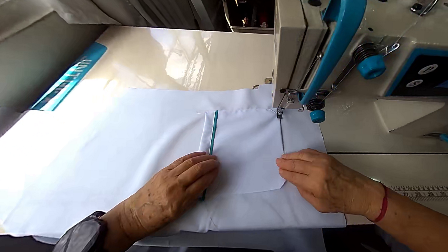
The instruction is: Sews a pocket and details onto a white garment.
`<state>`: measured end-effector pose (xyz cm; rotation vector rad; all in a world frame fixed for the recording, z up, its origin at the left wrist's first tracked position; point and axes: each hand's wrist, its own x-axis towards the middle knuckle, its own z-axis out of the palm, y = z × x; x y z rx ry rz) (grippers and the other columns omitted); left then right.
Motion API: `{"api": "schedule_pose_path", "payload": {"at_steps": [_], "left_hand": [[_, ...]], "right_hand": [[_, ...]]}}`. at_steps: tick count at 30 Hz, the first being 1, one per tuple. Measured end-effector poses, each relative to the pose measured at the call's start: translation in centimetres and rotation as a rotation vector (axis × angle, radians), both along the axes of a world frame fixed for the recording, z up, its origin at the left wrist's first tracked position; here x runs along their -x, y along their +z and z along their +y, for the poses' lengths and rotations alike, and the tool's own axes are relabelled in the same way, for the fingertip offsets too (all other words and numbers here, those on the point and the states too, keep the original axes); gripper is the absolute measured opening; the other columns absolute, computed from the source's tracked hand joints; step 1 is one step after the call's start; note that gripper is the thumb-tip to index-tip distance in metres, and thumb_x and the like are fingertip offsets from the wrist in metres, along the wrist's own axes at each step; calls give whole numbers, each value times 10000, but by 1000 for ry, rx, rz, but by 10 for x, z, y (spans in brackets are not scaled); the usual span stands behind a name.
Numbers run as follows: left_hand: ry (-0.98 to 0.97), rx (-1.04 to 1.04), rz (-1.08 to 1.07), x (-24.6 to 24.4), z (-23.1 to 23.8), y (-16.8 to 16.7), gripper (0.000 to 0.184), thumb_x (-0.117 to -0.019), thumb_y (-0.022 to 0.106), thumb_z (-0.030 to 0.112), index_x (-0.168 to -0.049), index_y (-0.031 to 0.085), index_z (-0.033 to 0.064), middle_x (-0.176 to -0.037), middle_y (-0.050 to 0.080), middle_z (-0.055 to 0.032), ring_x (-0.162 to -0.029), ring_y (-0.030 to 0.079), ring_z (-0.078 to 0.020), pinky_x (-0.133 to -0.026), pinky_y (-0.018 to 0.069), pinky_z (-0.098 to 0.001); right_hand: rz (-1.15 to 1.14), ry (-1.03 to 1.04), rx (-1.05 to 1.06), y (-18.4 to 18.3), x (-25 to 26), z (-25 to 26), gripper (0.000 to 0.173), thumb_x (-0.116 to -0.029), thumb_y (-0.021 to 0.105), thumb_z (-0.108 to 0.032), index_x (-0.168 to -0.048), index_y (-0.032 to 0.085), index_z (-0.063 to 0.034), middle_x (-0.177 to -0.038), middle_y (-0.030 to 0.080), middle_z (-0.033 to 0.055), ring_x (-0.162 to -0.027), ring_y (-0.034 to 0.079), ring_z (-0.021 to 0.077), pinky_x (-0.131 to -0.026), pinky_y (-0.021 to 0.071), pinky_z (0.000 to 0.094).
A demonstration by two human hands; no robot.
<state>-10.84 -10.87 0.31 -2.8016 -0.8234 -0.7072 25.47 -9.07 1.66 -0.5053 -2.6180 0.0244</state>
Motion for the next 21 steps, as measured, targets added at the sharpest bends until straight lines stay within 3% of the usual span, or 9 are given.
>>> {"api": "schedule_pose_path", "payload": {"at_steps": [5, 9, 12, 15, 16, 20, 21], "left_hand": [[23, 57, -35, 14, -9, 2, 287, -1026, 471, 95, -1075, 751, 59, -1138, 756, -104, -1152, 698, -235, -1017, 538, -326], [27, 104, -56, 18, -11, 0, 350, -1059, 470, 276, -1106, 758, 82, -1188, 747, -84, -1225, 661, -203, -1074, 490, -305], [13, 147, -54, 22, -12, -1, 471, -1070, 436, 437, -1163, 749, 98, -1265, 725, -62, -1299, 614, -187, -1126, 448, -322], [8, 160, -53, 26, -13, -3, 528, -1066, 418, 508, -1242, 725, 116, -1321, 701, -42, -1335, 586, -178, -1150, 425, -340], [5, 160, -59, 27, -13, -4, 539, -1062, 419, 523, -1254, 720, 120, -1330, 697, -39, -1339, 581, -173, -1154, 421, -339], [-6, 160, -77, 27, -11, -5, 526, -1056, 436, 526, -1254, 720, 131, -1322, 700, -30, -1334, 583, -161, -1150, 423, -326], [-6, 160, -82, 27, -10, -5, 516, -1057, 437, 520, -1249, 723, 135, -1319, 702, -28, -1331, 585, -158, -1149, 423, -325]], "right_hand": [[-8, 38, 37, 2, -3, -5, 290, -932, 491, -68, -987, 774, -42, -1117, 771, 87, -1127, 705, 210, -983, 533, 290], [-24, 18, 32, 9, 2, 3, 288, -909, 524, -92, -1073, 756, -45, -1199, 740, 119, -1004, 723, 193, -841, 563, 267], [-90, 80, 20, 15, 7, 9, 292, -893, 536, -65, -1075, 765, -49, -1055, 752, 90, -896, 677, 198, -728, 528, 271], [-159, 121, -69, 23, 12, 13, 269, -948, 523, -27, -1119, 731, -20, -971, 743, 105, -812, 673, 205, -655, 521, 273], [-160, 126, -130, 21, 14, 13, 254, -975, 511, -16, -1108, 727, -5, -939, 737, 110, -802, 679, 208, -663, 533, 276], [-91, 109, -345, 4, 16, 11, 261, -1003, 474, 1, -1011, 734, 14, -937, 751, 131, -922, 714, 264, -878, 561, 361], [-65, 93, -368, 0, 15, 11, 264, -1001, 471, 0, -995, 735, 12, -936, 755, 134, -920, 717, 268, -877, 563, 368]]}}
